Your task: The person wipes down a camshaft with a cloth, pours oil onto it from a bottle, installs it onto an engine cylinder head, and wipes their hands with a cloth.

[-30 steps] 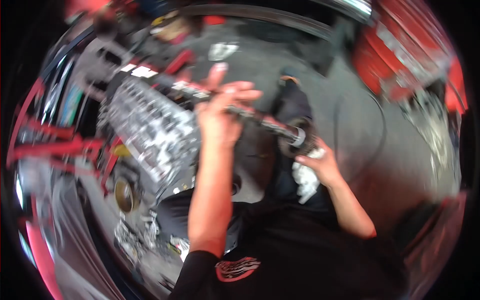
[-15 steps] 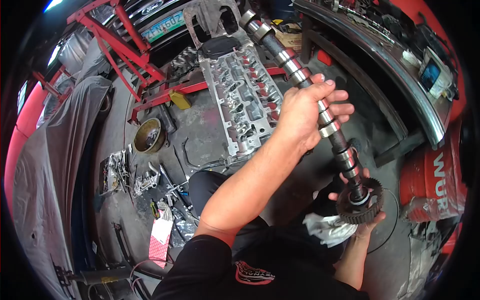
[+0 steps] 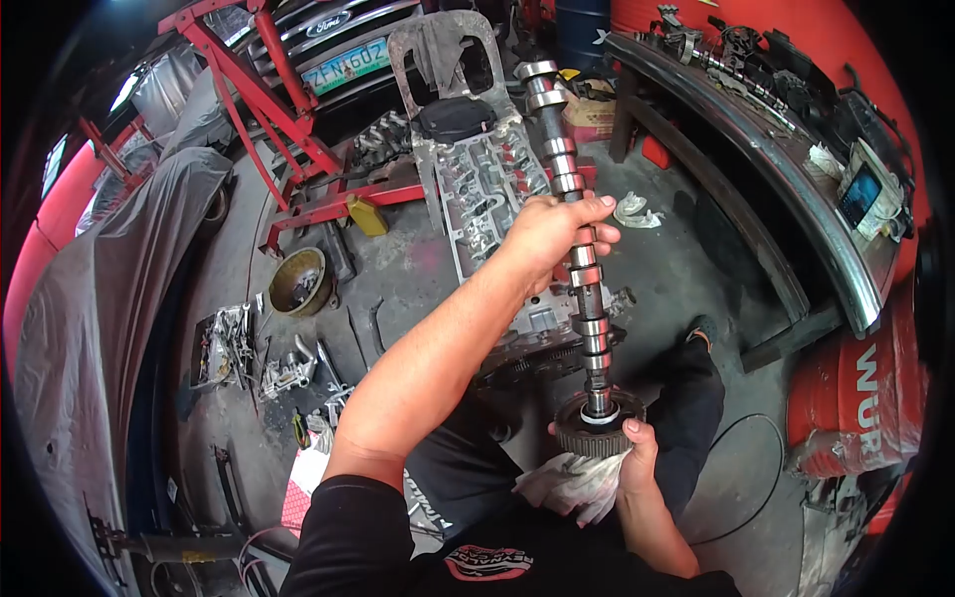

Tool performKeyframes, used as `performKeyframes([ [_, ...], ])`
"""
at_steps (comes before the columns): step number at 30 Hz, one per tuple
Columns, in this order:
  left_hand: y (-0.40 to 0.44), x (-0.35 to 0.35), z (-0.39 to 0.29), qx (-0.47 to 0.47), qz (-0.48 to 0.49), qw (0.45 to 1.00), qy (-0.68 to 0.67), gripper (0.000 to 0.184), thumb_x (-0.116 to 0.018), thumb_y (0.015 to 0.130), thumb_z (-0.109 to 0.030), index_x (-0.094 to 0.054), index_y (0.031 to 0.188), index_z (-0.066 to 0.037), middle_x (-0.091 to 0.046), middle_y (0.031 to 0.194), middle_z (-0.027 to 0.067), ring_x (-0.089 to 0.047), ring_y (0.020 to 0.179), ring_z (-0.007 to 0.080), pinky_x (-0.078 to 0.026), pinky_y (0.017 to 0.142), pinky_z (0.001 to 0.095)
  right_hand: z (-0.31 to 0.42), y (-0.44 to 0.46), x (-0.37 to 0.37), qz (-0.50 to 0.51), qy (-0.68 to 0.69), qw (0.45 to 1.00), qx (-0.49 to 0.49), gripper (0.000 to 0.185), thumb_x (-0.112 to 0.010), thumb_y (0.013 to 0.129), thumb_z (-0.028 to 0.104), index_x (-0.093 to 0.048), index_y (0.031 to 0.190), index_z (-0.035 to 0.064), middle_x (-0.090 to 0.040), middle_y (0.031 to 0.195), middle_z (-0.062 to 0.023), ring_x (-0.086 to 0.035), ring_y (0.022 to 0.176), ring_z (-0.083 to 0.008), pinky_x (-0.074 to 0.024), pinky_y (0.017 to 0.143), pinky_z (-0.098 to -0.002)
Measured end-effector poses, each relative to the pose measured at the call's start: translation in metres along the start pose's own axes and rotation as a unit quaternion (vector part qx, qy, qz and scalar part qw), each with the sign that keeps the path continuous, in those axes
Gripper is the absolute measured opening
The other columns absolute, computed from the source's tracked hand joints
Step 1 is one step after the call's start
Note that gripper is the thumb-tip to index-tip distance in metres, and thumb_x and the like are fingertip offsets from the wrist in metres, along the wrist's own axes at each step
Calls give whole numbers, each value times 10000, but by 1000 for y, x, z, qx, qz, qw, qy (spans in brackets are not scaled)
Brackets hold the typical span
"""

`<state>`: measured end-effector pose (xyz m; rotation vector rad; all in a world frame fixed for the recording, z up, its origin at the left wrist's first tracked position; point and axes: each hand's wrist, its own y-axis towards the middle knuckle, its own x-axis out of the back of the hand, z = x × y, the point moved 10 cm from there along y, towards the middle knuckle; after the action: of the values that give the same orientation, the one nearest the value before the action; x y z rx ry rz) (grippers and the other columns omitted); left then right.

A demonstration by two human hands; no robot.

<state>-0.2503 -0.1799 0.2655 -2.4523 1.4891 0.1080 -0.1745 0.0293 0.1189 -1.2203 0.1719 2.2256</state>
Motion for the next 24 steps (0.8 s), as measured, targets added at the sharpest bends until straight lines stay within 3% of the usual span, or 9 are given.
performKeyframes([
  [6, 9, 6, -6, -12, 31, 997, 74, 620, -766, 868, -437, -552, 1187, 49, -710, 976, 187, -701, 888, 248, -606, 656, 421, 10, 14, 4, 18, -11, 1000, -3, 756, -609, 762, 455, -519, 1305, -63, -636, 1167, -252, -676, 983, -449, -568, 897, -572],
  [8, 9, 19, -8, -3, 34, 966, 256, 907, -779, 808, -581, -495, 1327, 106, -712, 1008, 180, -695, 961, 237, -550, 912, 381, 11, 15, -1, 24, 50, 998, -19, 711, -663, 728, 365, -495, 1327, 21, -622, 1201, -219, -665, 1038, -428, -559, 928, -574],
  [10, -3, 57, -26, -46, -42, 893, 446, 1083, -780, 783, -620, -369, 1451, 127, -717, 1037, 172, -684, 1016, 234, -484, 1003, 333, 11, 15, 0, 46, 35, 998, -31, 753, -661, 723, 381, -478, 1354, 14, -606, 1236, -222, -662, 1046, -434, -559, 927, -589],
  [14, -19, 146, -114, -331, -254, 897, 146, 905, -676, 943, -438, -228, 1536, 79, -683, 1212, 189, -651, 1106, 240, -493, 989, 374, 15, 12, 7, 29, 38, 998, -32, 780, -670, 707, 395, -480, 1357, 9, -593, 1258, -230, -664, 1034, -435, -565, 910, -593],
  [16, -19, 141, -162, -407, -259, 858, 178, 737, -603, 1005, -325, -251, 1542, 37, -669, 1248, 178, -645, 1112, 232, -520, 943, 382, 16, 12, 9, 44, 27, 998, -46, 779, -678, 699, 392, -488, 1343, -2, -602, 1238, -229, -664, 1024, -440, -562, 911, -599],
  [18, 0, 103, -195, -433, -145, 878, 144, 655, -578, 1018, -295, -307, 1525, 18, -683, 1212, 171, -639, 1123, 224, -543, 891, 372, 17, 13, 9, 31, 24, 998, -39, 777, -682, 698, 391, -491, 1336, -10, -607, 1224, -229, -665, 1017, -442, -562, 909, -599],
  [20, 34, 82, -197, -336, -109, 916, 189, 529, -574, 1016, -256, -454, 1454, 15, -716, 1143, 138, -680, 1033, 198, -551, 854, 343, 18, 13, 6, 17, 24, 999, -32, 776, -685, 697, 390, -493, 1328, -18, -613, 1210, -229, -665, 1011, -443, -562, 907, -600],
  [22, 39, 73, -211, -361, -160, 833, 388, 528, -618, 985, -260, -511, 1413, 30, -721, 1134, 140, -700, 971, 190, -543, 860, 330, 14, 13, -1, 20, 25, 998, -48, 765, -693, 695, 387, -501, 1310, -26, -618, 1188, -234, -666, 1004, -444, -562, 896, -609],
  [24, 50, 78, -202, -334, -175, 824, 424, 556, -645, 960, -277, -522, 1402, 39, -717, 1137, 158, -704, 967, 200, -538, 871, 331, 11, 11, 0, 3, 33, 998, -53, 751, -688, 705, 396, -504, 1299, -25, -614, 1193, -240, -665, 1001, -446, -563, 883, -616],
])
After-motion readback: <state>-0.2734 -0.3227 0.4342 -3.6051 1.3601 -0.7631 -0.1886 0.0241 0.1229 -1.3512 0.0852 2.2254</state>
